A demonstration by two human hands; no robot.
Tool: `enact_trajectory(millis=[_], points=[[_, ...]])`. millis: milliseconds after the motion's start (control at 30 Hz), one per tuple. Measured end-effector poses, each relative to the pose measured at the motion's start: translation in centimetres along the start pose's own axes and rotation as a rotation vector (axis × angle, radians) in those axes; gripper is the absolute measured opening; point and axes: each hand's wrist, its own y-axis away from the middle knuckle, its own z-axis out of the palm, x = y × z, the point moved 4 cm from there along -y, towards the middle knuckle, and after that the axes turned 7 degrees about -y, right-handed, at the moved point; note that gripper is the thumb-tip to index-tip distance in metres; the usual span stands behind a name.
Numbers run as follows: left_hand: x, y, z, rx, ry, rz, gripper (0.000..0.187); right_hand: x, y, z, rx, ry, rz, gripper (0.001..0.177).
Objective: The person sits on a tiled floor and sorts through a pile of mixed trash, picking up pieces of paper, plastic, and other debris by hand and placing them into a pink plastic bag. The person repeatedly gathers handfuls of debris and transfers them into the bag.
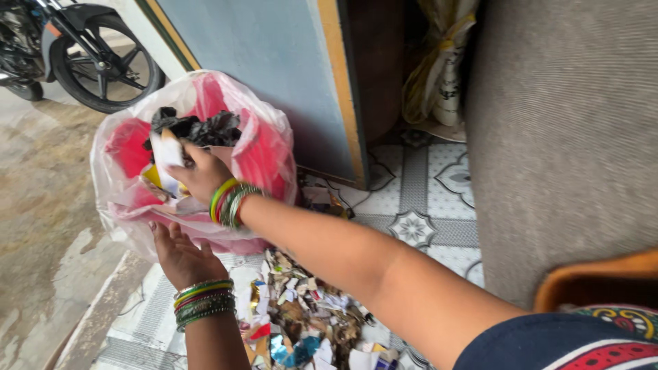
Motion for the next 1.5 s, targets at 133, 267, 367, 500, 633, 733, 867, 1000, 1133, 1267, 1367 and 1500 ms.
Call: enact_trajectory(millis=[133, 267, 367, 500, 633, 733, 867, 1000, 1133, 1267, 1367, 1500], points=[[-0.1, -1.1, -1.6, -0.033, -0.048, 0.014, 0.096, 2.8, -4.0, 2.9, -0.243, -0.157, 0.062, 0.048], [-2.0, -1.6, -3.1, -0.008, -0.129, 0.010, 0.095, 5.3, 0.8, 1.8, -0.203, 0.062, 0.006, 0.056], [-2.9, -1.0, -3.6, 0.008, -0.119, 0.048, 0.096, 5.3, 6.0, 1.5, -0.208, 0.001, -0.005, 0.037], [-3.8, -0.3, -3.2, 0.022, 0.058, 0.108, 0.098, 4.9, 11.6, -0.4, -0.288, 0.065, 0.325, 0.034], [-5.6, 2.1, -4.0, 0.134, 0.075, -0.113, 0.103, 5.4, 14.9, -1.2, -0.270, -0.073, 0.480, 0.042], [-6.9, 5.0, -4.5, 0.185, 0.041, -0.254, 0.099, 5.9, 18.0, -1.5, -0.283, -0.044, 0.484, 0.044], [-8.1, 8.0, -6.5, 0.120, -0.039, -0.075, 0.093, 6.0, 21.3, -2.1, -0.316, -0.054, 0.584, 0.043], [-9.5, 10.8, -9.3, 0.172, -0.186, 0.000, 0.087, 7.0, 25.1, -2.2, -0.271, -0.032, 0.707, 0.038], [-12.2, 11.6, -11.6, 0.251, -0.300, -0.087, 0.083, 10.3, 29.2, -2.9, -0.241, -0.219, 0.803, 0.034], [-18.7, 9.5, -15.9, 0.325, -0.626, 0.095, 0.077, 14.0, 31.8, -4.1, -0.295, -0.244, 0.596, 0.027], [-24.3, 7.8, -19.2, 0.295, -1.063, 0.291, 0.063, 14.4, 33.7, -6.0, -0.258, 0.075, 0.666, 0.025], [-29.1, 6.6, -22.1, 0.227, -1.562, 0.444, 0.044, 14.6, 35.1, -7.6, -0.199, 0.221, 0.591, 0.021]])
